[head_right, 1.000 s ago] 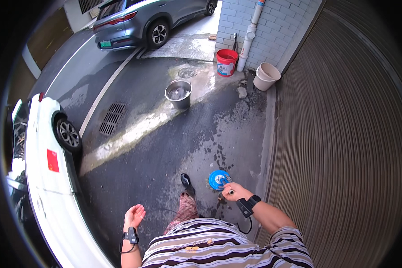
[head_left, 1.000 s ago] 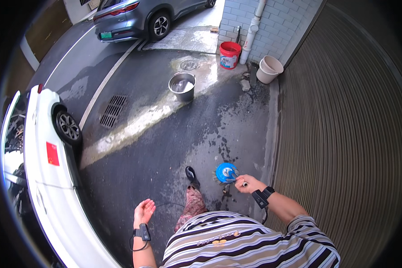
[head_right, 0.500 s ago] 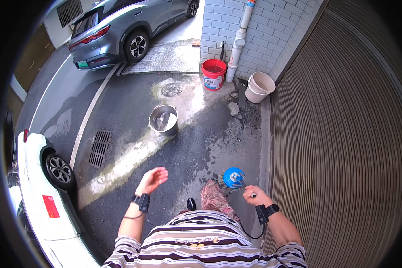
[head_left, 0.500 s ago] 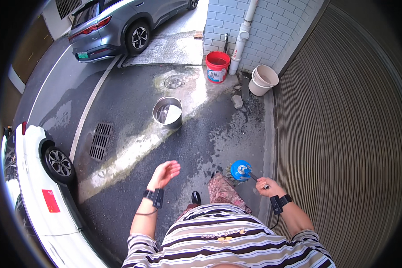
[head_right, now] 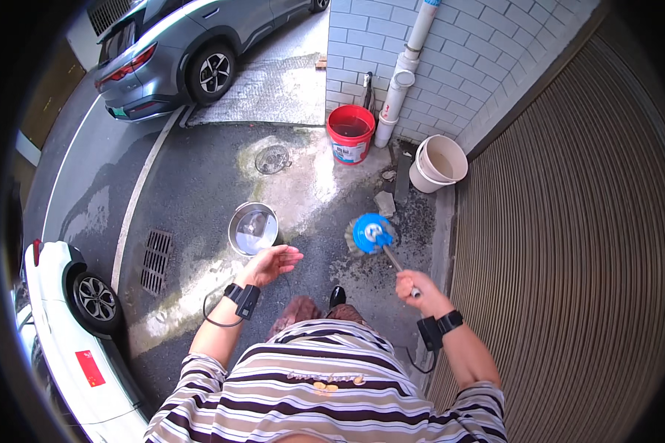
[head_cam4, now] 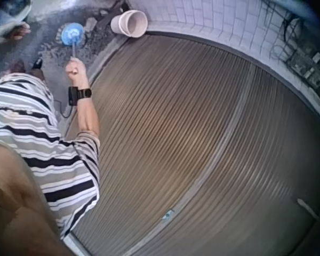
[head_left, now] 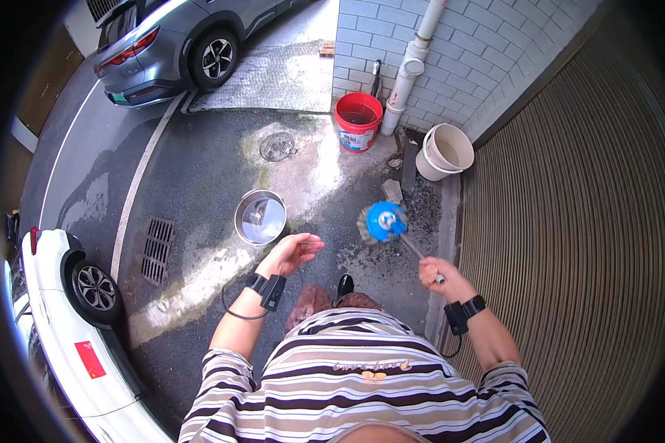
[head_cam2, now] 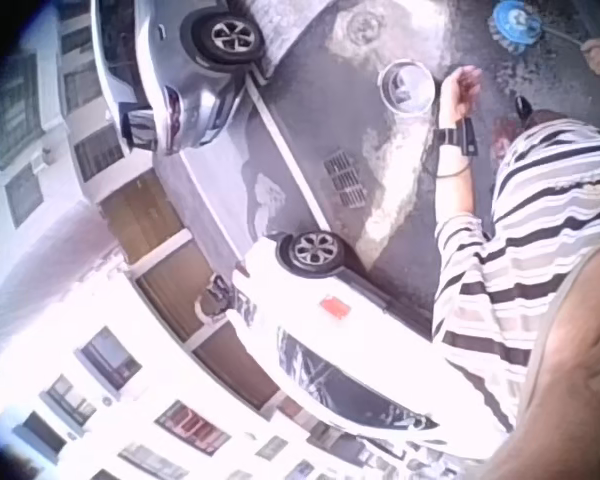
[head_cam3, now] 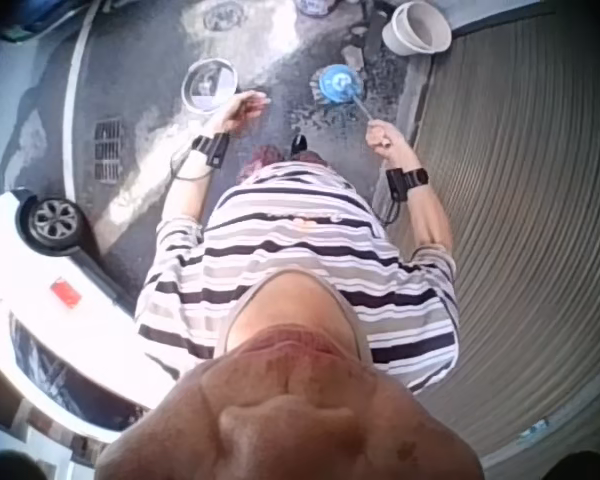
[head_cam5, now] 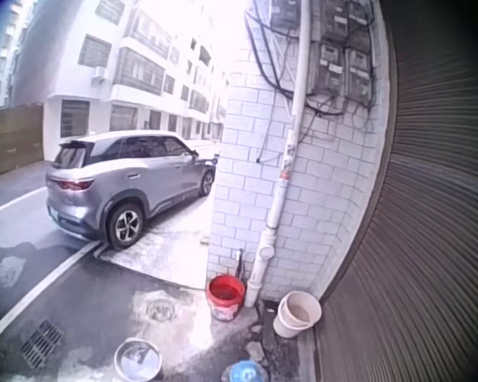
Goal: The person rinses a mop and wrings a cloth in buckets of water, then cleans the wheels and body panels of a car using the mop.
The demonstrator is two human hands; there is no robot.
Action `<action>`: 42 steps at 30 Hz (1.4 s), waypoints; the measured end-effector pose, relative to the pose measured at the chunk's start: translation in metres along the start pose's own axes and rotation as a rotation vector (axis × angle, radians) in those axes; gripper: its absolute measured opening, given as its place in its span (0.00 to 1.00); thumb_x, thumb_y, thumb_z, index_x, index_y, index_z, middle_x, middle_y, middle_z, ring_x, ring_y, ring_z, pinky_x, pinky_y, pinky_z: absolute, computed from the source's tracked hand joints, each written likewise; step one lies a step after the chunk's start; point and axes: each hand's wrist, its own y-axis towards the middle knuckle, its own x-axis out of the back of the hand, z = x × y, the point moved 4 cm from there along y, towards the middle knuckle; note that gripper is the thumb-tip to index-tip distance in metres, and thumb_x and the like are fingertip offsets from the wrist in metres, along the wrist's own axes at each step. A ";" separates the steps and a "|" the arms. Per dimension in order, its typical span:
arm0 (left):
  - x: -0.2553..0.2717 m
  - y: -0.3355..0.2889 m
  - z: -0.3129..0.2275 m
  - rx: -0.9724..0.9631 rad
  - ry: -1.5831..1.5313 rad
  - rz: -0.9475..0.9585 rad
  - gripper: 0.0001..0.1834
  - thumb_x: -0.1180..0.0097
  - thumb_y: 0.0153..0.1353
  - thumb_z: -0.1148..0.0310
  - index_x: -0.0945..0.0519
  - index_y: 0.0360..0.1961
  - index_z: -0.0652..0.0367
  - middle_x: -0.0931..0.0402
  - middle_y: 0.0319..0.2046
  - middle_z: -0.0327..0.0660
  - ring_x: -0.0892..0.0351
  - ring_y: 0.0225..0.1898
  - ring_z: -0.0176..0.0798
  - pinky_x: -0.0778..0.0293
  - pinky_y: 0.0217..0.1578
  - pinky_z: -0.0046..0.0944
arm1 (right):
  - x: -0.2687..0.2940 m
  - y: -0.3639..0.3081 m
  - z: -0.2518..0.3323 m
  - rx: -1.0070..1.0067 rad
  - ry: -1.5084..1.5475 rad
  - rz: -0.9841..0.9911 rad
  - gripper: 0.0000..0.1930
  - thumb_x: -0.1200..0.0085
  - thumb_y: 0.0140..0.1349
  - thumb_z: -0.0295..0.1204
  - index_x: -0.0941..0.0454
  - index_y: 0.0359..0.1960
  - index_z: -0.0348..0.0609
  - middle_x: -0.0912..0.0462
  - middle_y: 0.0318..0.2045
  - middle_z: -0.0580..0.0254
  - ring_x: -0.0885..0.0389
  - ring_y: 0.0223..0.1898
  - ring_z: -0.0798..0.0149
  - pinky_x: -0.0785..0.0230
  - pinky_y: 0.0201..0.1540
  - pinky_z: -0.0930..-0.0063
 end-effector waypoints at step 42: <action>0.047 0.627 -0.295 0.221 -0.269 -0.353 0.18 0.55 0.54 0.56 0.27 0.36 0.59 0.28 0.37 0.40 0.32 0.40 0.36 0.34 0.36 0.40 | -0.285 0.483 0.673 -0.334 -0.736 -0.495 0.15 0.64 0.61 0.40 0.42 0.22 0.44 0.47 0.08 0.73 0.50 0.06 0.75 0.57 0.08 0.82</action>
